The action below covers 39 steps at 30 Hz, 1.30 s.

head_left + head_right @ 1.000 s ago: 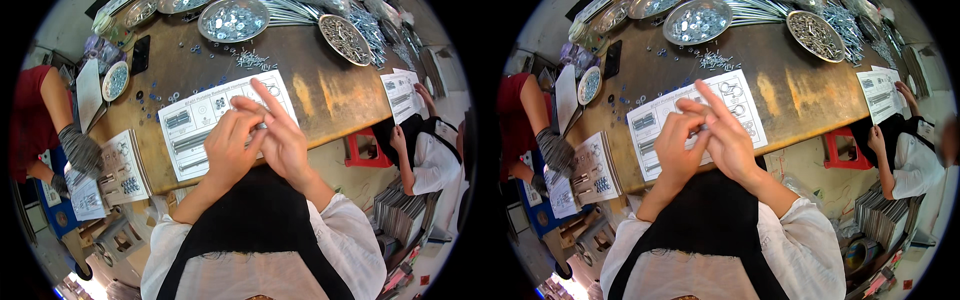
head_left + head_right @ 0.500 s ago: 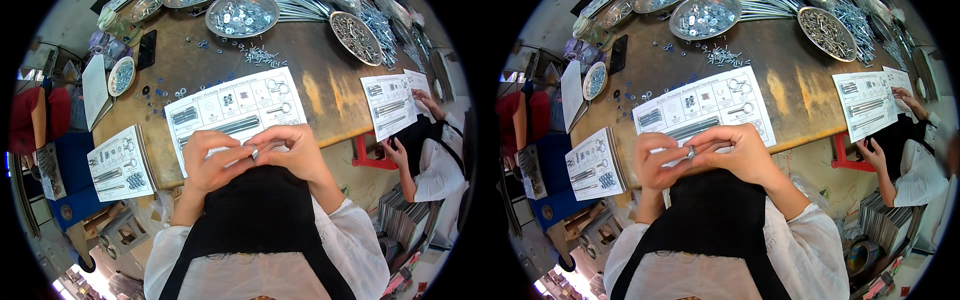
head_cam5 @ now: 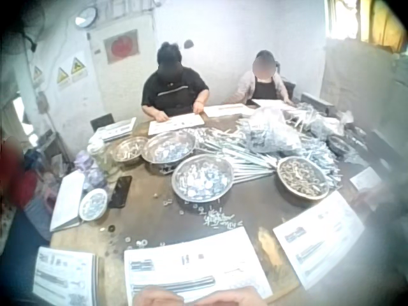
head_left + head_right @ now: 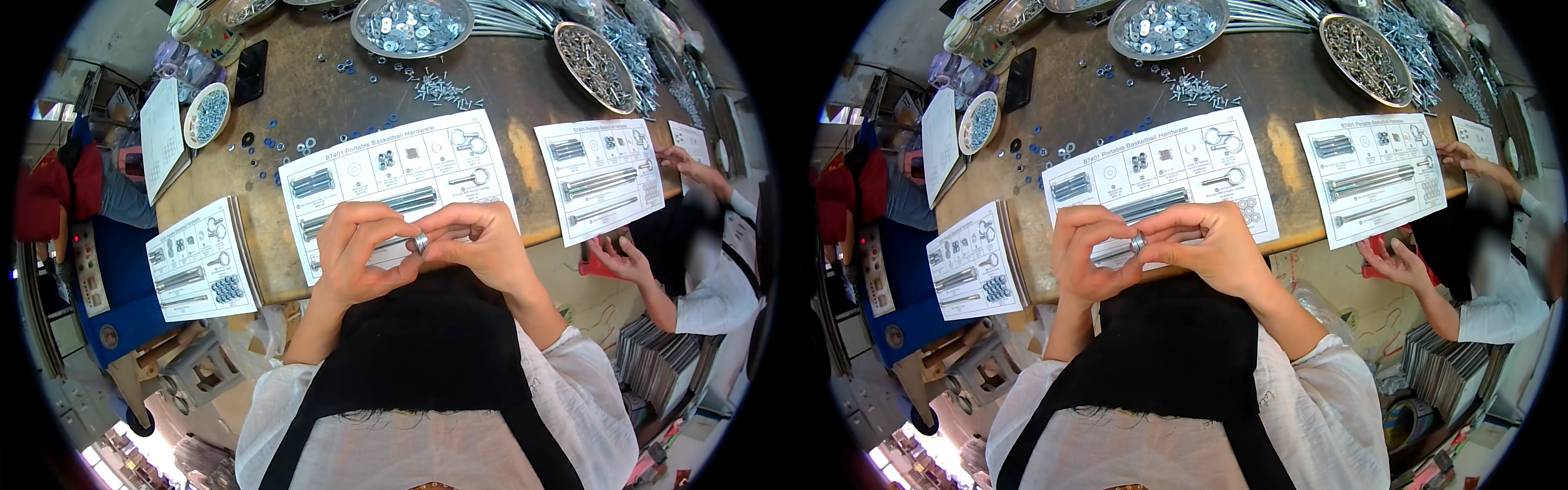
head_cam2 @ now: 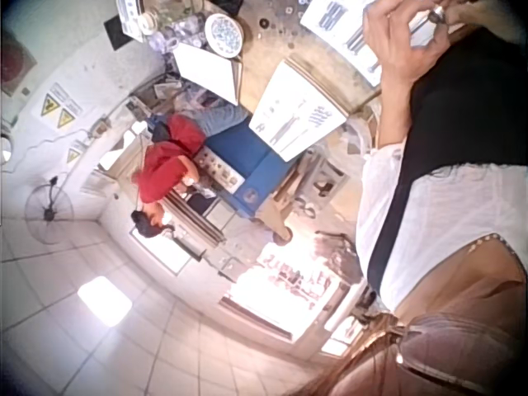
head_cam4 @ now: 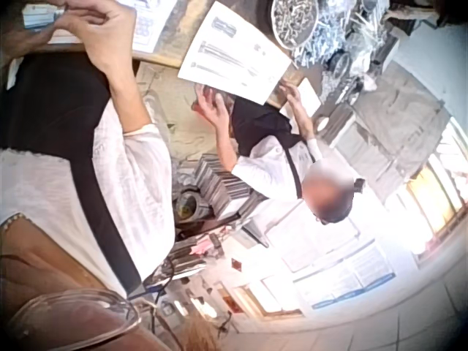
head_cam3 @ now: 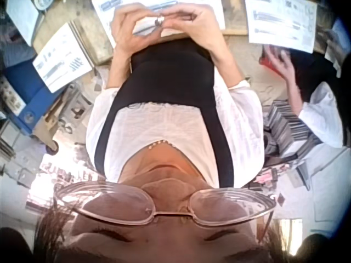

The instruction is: The person assembles portable basketball hardware kits by hand. They pick bolts, nuts, and washers from bowls and arrange them on printed instruction sheets, then stack the completed sheets on the table.

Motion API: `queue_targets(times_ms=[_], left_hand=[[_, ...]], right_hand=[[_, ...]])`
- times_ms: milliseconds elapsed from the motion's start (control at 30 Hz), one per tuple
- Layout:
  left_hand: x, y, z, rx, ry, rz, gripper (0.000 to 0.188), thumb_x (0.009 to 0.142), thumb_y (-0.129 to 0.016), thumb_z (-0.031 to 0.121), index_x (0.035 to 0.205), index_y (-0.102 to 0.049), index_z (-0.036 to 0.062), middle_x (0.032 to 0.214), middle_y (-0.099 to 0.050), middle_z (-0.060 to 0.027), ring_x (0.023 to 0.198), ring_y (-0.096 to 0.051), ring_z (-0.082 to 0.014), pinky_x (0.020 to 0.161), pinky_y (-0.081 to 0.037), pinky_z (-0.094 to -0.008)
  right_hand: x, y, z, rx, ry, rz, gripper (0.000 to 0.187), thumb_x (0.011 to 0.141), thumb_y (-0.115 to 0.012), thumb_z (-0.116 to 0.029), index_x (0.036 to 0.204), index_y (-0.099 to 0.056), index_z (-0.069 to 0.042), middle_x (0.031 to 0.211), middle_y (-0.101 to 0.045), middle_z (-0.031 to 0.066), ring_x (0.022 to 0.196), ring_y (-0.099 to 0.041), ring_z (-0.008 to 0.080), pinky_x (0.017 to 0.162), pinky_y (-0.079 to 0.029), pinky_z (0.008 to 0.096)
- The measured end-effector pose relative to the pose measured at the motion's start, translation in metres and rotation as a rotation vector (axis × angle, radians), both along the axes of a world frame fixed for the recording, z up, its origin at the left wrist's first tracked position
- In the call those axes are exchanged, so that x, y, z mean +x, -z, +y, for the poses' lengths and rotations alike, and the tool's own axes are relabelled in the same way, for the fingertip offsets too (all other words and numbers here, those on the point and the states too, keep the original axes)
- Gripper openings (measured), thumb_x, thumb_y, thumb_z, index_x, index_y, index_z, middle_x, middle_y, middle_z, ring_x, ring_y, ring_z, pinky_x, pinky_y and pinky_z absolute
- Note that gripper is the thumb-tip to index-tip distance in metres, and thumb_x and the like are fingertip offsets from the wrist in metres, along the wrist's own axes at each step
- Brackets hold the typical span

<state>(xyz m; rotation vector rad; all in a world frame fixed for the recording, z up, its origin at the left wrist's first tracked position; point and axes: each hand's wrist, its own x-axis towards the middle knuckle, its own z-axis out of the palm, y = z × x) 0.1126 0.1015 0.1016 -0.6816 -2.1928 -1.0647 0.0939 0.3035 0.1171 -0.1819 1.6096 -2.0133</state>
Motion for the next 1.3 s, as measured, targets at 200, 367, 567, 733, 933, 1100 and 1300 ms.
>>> queue_targets(times_ms=[200,367,567,733,933,1100,1300], left_hand=[[-0.004,0.004,-0.003,0.201,0.162,-0.244,0.037,0.062,-0.081,0.006,0.097,-0.069,0.0087,0.098,-0.063,-0.0072,0.086,-0.061,-0.0204,0.073,-0.049,-0.0297],[-0.05,0.045,-0.061,0.381,0.164,-0.513,0.026,0.074,-0.075,0.019,0.096,-0.068,0.0053,0.098,-0.061,-0.0089,0.093,-0.058,-0.0226,0.084,-0.046,-0.0332],[-0.092,0.068,-0.078,-0.74,-0.096,-0.347,0.022,0.075,-0.074,0.02,0.091,-0.068,0.0056,0.095,-0.059,-0.0079,0.095,-0.058,-0.0258,0.091,-0.043,-0.0386],[-0.096,0.061,-0.072,-0.785,-0.107,-0.413,0.024,0.074,-0.076,0.017,0.096,-0.071,0.0119,0.1,-0.062,-0.0063,0.1,-0.059,-0.0252,0.091,-0.043,-0.0378],[-0.051,0.004,-0.039,-0.305,0.068,-0.304,0.034,0.07,-0.084,0.022,0.103,-0.076,0.0174,0.107,-0.067,-0.0035,0.1,-0.061,-0.0232,0.09,-0.045,-0.0395],[-0.016,0.013,-0.017,-0.271,-0.065,0.095,0.037,0.065,-0.088,0.025,0.1,-0.077,0.0163,0.103,-0.068,-0.0001,0.094,-0.064,-0.0198,0.087,-0.047,-0.0417],[-0.01,0.023,-0.037,-0.238,-0.245,0.058,0.036,0.066,-0.087,0.02,0.1,-0.076,0.0135,0.098,-0.068,0.0001,0.091,-0.063,-0.0197,0.085,-0.048,-0.0395]], right_hand=[[-0.001,0.008,0.001,-0.066,-0.026,-0.087,0.021,0.085,-0.075,0.002,0.106,-0.074,0.004,0.097,-0.075,0.0114,0.088,-0.073,0.0148,0.082,-0.058,0.0245],[-0.003,0.007,-0.002,-0.126,-0.069,-0.111,0.022,0.087,-0.073,0.002,0.108,-0.073,0.005,0.097,-0.076,0.0121,0.09,-0.073,0.0153,0.084,-0.058,0.0247],[-0.003,0.009,-0.003,-0.095,-0.104,-0.107,0.022,0.087,-0.073,0.0,0.109,-0.073,0.004,0.097,-0.076,0.012,0.091,-0.073,0.0146,0.085,-0.057,0.0251],[-0.003,0.02,0.003,-0.075,-0.069,-0.088,0.023,0.087,-0.074,-0.001,0.11,-0.073,0.003,0.097,-0.076,0.0118,0.091,-0.073,0.0151,0.085,-0.057,0.0255],[-0.01,0.033,0.0,-0.121,0.045,-0.167,0.024,0.091,-0.072,-0.007,0.113,-0.072,0.003,0.103,-0.075,0.0117,0.096,-0.071,0.0157,0.089,-0.055,0.027],[-0.015,0.048,-0.019,-0.188,-0.004,-0.133,0.025,0.094,-0.071,-0.011,0.115,-0.071,0.002,0.107,-0.073,0.0097,0.099,-0.067,0.0137,0.092,-0.053,0.0286],[-0.043,0.051,-0.044,-0.031,-0.18,-0.04,0.025,0.097,-0.068,-0.016,0.115,-0.072,0.001,0.106,-0.073,0.0077,0.097,-0.066,0.0119,0.087,-0.054,0.0281]])
